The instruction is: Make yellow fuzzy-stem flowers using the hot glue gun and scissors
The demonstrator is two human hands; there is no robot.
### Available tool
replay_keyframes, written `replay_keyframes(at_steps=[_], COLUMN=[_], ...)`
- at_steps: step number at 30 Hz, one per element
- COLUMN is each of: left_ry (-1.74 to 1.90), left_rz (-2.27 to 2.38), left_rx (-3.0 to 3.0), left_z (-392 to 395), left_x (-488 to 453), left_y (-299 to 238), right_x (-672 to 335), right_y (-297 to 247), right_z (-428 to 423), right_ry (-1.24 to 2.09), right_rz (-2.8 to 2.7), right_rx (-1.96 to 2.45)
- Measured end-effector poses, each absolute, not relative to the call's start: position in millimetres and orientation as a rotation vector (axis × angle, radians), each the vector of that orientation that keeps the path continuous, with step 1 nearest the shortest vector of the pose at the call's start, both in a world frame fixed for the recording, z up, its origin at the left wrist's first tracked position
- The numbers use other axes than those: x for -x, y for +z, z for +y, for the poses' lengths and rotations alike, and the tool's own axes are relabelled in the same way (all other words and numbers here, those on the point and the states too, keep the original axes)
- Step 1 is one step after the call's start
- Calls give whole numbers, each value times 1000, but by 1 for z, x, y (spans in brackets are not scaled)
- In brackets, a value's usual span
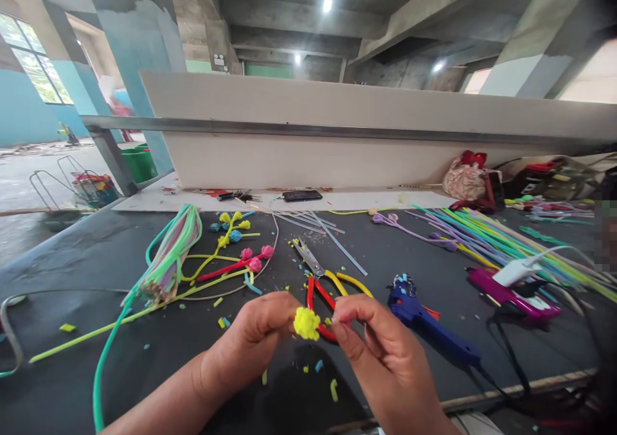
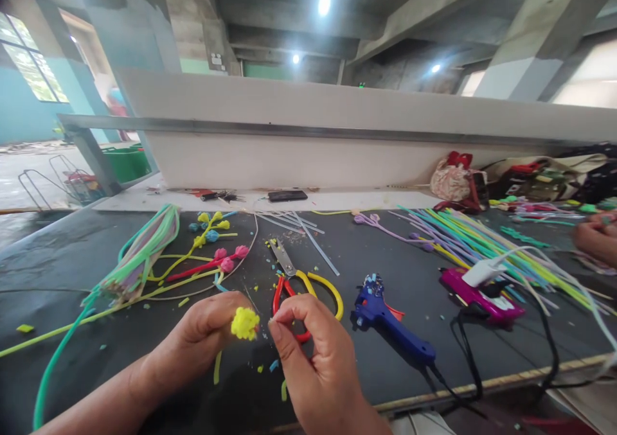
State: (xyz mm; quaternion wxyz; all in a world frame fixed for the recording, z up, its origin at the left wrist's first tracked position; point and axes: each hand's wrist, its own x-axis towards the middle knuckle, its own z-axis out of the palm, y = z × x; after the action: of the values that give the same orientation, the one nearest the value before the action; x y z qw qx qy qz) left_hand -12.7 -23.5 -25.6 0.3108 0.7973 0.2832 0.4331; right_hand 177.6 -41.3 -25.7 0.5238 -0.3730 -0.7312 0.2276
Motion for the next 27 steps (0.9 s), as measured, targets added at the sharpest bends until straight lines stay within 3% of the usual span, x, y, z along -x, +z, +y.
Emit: replay_keyframes(at_steps=[8,27], left_ry=[1138,1079], left_rz=[604,569], left_rx=[-2148,-2191], left_z=[-26,-28], left_x=[11,12], left_y=[-22,-23], right_x=[-179,-179], right_y=[-12,-8], right_z=[-43,-44], right_ry=[236,420], right_rz=[-1965,-1930], right_rx=[747,792])
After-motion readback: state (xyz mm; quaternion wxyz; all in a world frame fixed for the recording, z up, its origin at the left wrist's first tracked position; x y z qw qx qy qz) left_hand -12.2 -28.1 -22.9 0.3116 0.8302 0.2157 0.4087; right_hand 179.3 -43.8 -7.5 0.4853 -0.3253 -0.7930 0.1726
